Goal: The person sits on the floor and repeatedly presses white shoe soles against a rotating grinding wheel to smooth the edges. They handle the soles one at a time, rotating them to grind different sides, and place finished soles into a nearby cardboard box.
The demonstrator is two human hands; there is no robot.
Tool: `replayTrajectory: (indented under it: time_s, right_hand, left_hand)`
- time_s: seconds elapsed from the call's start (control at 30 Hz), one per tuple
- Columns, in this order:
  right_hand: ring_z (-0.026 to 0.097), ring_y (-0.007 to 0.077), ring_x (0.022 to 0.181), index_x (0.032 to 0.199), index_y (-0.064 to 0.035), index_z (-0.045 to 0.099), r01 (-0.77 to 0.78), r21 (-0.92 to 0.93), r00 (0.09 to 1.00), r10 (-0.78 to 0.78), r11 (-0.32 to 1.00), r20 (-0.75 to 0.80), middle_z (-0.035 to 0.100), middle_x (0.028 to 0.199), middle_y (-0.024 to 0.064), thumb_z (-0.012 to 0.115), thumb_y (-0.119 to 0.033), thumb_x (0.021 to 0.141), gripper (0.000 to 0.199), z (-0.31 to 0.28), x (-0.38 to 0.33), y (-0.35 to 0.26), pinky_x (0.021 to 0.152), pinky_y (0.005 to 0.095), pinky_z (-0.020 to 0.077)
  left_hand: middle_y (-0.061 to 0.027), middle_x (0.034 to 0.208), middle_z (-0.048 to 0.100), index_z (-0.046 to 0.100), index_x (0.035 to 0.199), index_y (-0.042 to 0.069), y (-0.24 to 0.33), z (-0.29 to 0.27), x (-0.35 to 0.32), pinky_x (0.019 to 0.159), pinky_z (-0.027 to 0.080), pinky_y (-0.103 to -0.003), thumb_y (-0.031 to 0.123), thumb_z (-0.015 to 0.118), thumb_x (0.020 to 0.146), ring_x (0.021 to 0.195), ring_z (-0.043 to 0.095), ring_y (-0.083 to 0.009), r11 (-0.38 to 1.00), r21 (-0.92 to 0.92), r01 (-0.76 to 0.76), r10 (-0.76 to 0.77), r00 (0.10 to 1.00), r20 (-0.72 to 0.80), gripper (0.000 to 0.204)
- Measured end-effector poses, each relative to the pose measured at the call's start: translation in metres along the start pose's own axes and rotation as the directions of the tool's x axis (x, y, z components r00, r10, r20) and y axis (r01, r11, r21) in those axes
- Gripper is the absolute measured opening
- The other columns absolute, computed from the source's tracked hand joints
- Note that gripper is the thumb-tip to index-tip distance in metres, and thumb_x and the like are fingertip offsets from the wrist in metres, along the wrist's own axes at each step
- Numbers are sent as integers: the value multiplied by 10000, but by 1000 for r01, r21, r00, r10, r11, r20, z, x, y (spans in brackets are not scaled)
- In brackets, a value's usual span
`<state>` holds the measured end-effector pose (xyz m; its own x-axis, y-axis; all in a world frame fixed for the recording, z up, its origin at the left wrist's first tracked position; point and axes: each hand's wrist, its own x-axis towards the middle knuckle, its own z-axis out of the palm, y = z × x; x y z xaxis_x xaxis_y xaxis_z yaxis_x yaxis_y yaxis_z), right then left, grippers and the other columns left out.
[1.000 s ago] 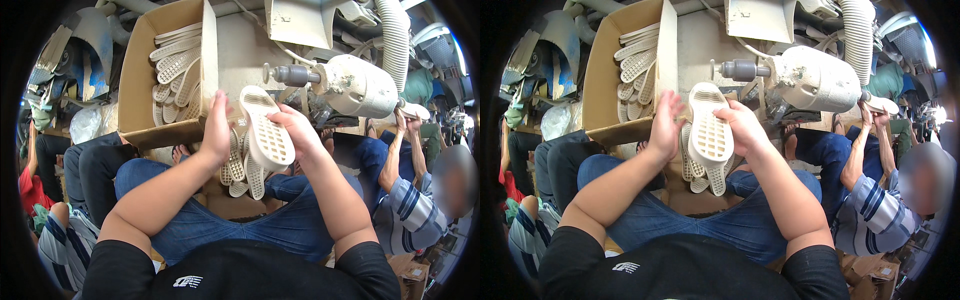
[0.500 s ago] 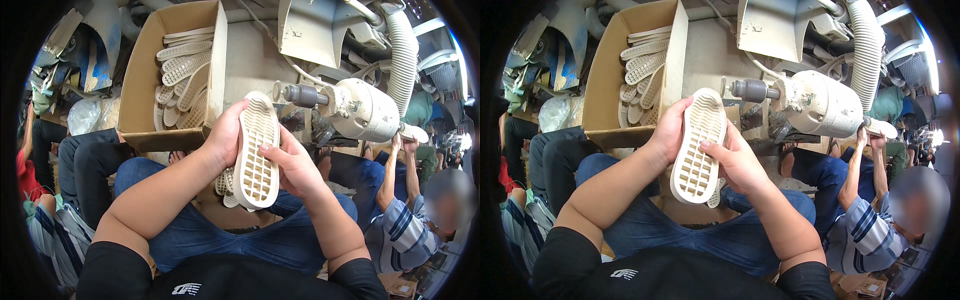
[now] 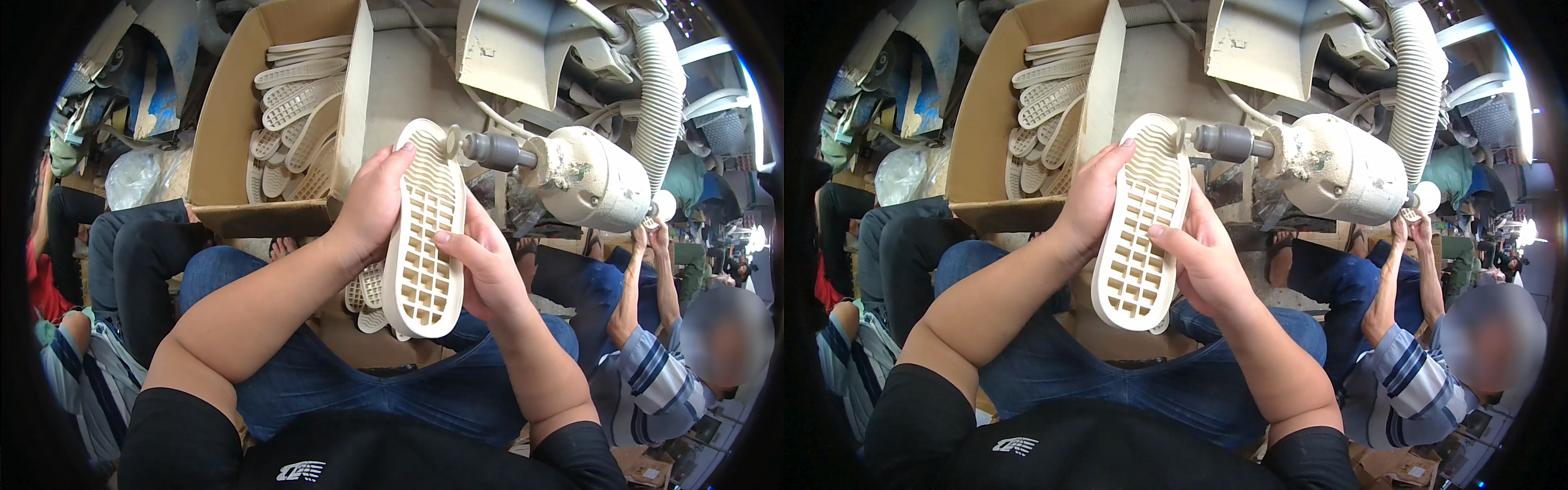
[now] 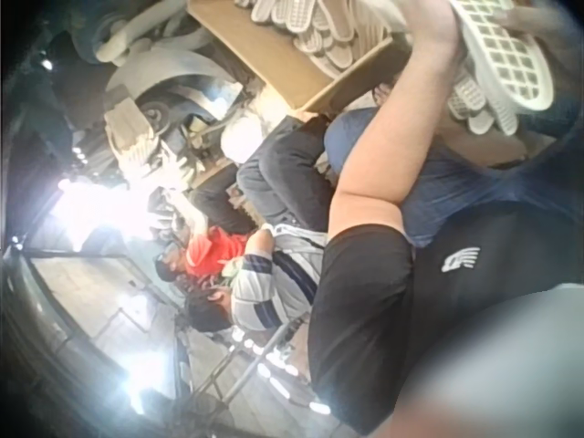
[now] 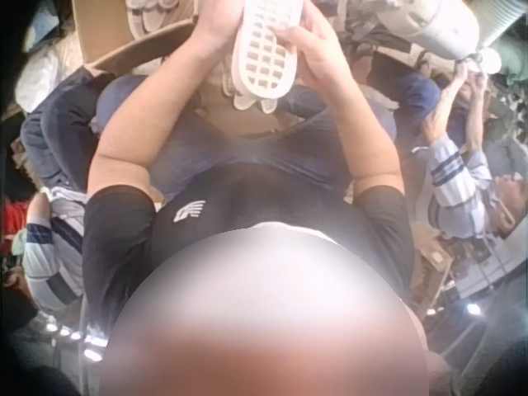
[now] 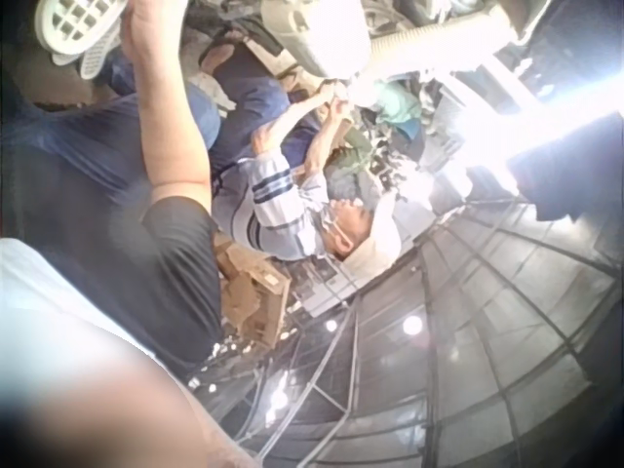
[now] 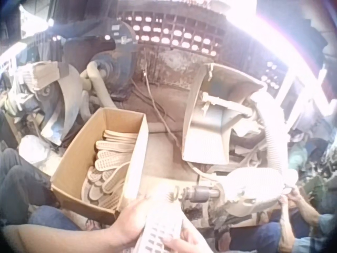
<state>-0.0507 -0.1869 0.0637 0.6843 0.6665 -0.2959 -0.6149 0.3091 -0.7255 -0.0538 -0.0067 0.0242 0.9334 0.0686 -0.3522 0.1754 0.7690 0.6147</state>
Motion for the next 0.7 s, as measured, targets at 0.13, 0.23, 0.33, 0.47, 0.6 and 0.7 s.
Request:
replayTrajectory:
  time_s: [0.13, 0.23, 0.33, 0.47, 0.6, 0.7]
  right_hand:
    - [630, 211, 1377, 1726, 0, 213, 47, -7, 999, -47, 999, -28, 561, 1552, 155, 593, 30, 1020, 803, 4, 5, 7, 1151, 380, 541]
    - [669, 200, 1326, 1710, 19, 251, 83, -23, 996, -84, 996, -32, 596, 1518, 160, 560, 12, 1048, 730, 5, 7, 11, 1111, 365, 576]
    - [694, 178, 1273, 1684, 27, 311, 94, -31, 994, -95, 995, -50, 630, 1477, 151, 529, -10, 1087, 637, 5, 11, 12, 1077, 349, 591]
    - [658, 162, 1296, 1652, 21, 365, 65, -43, 996, -67, 997, -51, 626, 1475, 125, 522, -10, 1119, 556, 0, 18, 11, 1102, 339, 558]
    - [690, 150, 1213, 1613, 31, 414, 77, -73, 994, -83, 994, -76, 664, 1407, 114, 546, -34, 1130, 505, -7, 33, 13, 1034, 331, 591]
    - [723, 157, 1126, 1555, 28, 470, 105, -74, 987, -113, 992, -114, 693, 1340, 117, 560, -55, 1130, 442, -14, 50, 17, 949, 340, 627]
  left_hand:
    - [-183, 1189, 752, 599, 1333, -46, 8, 1, 2, 924, 646, -376, 262, 442, 1174, 1019, 786, -242, 997, 80, -15, 15, 1000, 3, 381]
    - [-188, 1195, 748, 593, 1336, -50, 9, -1, 7, 934, 647, -385, 241, 441, 1172, 1033, 784, -250, 999, 35, -24, 23, 999, 22, 368]
    - [-202, 1209, 742, 580, 1349, -58, 10, -3, 16, 953, 650, -408, 218, 435, 1169, 1056, 781, -268, 999, -11, -31, 31, 999, 20, 360]
    - [-220, 1216, 742, 578, 1349, -66, 12, -6, 30, 938, 660, -425, 207, 437, 1166, 1050, 786, -291, 997, -18, -74, 74, 997, 37, 357]
    - [-220, 1199, 747, 580, 1348, -68, 14, -7, 46, 917, 666, -426, 213, 454, 1169, 1024, 790, -299, 995, -2, -98, 98, 995, 5, 356]
    - [-226, 1204, 744, 573, 1352, -67, 16, -8, 67, 917, 666, -437, 211, 463, 1167, 1026, 788, -305, 993, -34, -115, 116, 993, 7, 351]
